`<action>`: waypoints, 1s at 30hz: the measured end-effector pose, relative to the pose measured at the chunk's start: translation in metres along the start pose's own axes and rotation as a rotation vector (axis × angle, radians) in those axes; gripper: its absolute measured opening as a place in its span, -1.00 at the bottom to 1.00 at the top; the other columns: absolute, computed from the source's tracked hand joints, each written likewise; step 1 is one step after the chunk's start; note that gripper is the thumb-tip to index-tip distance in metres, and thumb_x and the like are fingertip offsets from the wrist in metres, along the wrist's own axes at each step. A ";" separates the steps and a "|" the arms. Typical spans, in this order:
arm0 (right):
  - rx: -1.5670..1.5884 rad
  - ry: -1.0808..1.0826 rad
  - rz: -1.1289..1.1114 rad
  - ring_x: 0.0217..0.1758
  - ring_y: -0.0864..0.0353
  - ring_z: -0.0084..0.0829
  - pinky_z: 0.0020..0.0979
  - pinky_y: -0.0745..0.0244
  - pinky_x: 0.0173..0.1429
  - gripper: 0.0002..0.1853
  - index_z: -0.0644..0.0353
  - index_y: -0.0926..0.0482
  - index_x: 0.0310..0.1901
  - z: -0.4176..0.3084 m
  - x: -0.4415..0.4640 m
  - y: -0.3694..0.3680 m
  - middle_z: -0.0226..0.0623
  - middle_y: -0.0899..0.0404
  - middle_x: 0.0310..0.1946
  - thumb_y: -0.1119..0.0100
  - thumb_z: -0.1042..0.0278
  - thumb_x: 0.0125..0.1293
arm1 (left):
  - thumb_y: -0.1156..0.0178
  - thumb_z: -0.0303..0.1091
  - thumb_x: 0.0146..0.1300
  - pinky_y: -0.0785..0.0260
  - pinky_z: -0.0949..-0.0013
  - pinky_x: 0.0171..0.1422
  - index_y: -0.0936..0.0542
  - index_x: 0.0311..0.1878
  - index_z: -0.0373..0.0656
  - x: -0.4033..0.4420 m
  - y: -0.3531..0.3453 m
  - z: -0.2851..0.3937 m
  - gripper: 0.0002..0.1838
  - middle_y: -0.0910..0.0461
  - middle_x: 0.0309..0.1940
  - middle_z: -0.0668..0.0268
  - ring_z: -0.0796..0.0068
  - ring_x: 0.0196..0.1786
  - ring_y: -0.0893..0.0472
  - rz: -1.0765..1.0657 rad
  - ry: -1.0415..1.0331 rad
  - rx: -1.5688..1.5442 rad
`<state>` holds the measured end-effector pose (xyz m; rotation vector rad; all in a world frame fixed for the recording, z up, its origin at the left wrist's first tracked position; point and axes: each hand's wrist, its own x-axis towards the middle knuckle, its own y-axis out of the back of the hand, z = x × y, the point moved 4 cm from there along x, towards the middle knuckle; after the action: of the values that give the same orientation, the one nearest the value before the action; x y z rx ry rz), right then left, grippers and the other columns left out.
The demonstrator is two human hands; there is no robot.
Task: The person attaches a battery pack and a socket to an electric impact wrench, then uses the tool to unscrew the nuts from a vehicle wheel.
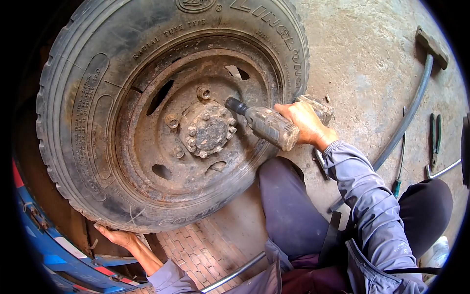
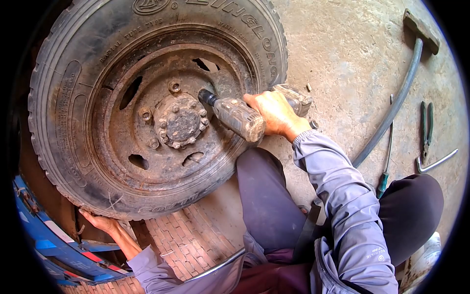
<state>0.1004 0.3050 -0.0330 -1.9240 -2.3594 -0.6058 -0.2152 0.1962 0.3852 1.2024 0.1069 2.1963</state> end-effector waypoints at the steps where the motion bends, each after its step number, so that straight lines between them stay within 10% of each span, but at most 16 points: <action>1: 0.000 0.000 0.000 -0.31 -0.60 0.09 -0.01 -0.45 -0.22 -0.69 0.20 -0.46 -0.36 0.000 0.000 0.000 0.05 -0.59 -0.50 -0.27 0.16 0.03 | 0.25 0.10 0.49 0.06 0.16 0.57 -0.10 0.47 -0.31 -0.001 -0.001 0.001 -0.29 -0.07 0.48 0.08 0.14 0.47 -0.15 -0.004 -0.002 0.006; 30: -0.008 0.013 0.015 -0.33 -0.61 0.08 -0.01 -0.45 -0.23 -0.69 0.20 -0.45 -0.37 0.002 0.000 -0.003 0.05 -0.58 -0.51 -0.28 0.15 0.01 | 0.27 0.11 0.50 0.07 0.15 0.57 -0.08 0.47 -0.30 -0.001 -0.001 0.001 -0.28 -0.06 0.48 0.08 0.13 0.47 -0.15 0.001 0.005 0.004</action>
<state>0.0978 0.3052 -0.0360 -1.9333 -2.3357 -0.6254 -0.2135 0.1964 0.3842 1.1987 0.1133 2.2010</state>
